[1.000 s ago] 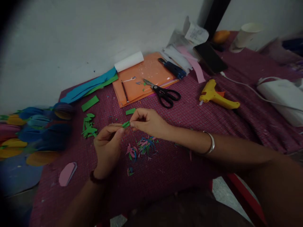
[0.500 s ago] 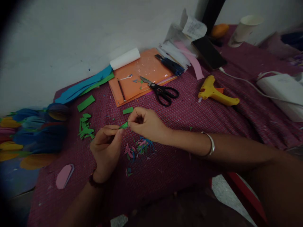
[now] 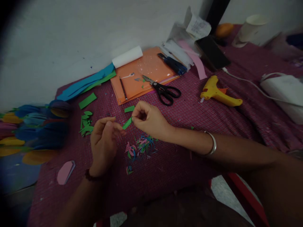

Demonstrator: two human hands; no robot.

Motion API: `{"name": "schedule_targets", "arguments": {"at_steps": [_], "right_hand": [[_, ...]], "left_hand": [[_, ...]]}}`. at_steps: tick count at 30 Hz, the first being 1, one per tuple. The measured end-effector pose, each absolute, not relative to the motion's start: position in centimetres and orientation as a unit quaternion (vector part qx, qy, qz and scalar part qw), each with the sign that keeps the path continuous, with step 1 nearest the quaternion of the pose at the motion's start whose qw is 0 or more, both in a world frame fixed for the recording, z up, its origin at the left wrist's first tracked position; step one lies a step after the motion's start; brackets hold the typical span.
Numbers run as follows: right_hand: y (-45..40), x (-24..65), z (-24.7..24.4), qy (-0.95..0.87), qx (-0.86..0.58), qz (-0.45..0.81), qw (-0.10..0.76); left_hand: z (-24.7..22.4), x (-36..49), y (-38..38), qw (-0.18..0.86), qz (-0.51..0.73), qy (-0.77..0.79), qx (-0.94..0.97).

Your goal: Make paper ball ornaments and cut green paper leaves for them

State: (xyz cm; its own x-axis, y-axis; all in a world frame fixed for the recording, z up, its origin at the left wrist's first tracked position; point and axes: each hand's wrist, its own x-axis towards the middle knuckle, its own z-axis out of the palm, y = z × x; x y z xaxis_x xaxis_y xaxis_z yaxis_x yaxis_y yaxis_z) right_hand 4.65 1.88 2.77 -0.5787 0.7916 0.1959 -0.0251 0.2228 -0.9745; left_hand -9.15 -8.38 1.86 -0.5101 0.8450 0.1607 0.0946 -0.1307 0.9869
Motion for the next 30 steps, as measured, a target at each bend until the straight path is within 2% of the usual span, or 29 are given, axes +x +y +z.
{"name": "schedule_targets", "arguments": {"at_steps": [3,7,11,15,18,23,30], "right_hand": [[1.8,4.7,2.9,-0.716,-0.273,0.537,0.352],[1.4,4.8,3.0,-0.743,-0.254,0.519,0.337],[1.2,4.7,2.8,-0.729,-0.228,0.551,0.337],[1.4,4.6,2.7,-0.698,-0.2,0.624,0.288],[1.6,4.5,2.8,-0.707,-0.202,0.632,0.245],[2.2,4.5,2.8,-0.693,-0.225,0.644,0.234],[2.4,4.5,2.5,-0.677,-0.262,0.653,0.216]], "left_hand": [[2.0,-9.6,-8.2,0.329,0.571,0.612,0.437],[2.4,-9.0,-8.2,0.257,0.482,0.647,0.532],[2.6,-8.4,-8.4,0.228,0.5,0.645,0.531],[2.4,-8.7,-8.5,0.258,0.51,0.649,0.502],[2.3,-8.9,-8.5,0.281,0.507,0.646,0.496],[2.5,-9.0,-8.4,0.296,0.493,0.647,0.501],[2.4,-9.4,-8.5,0.25,0.587,0.637,0.431]]}}
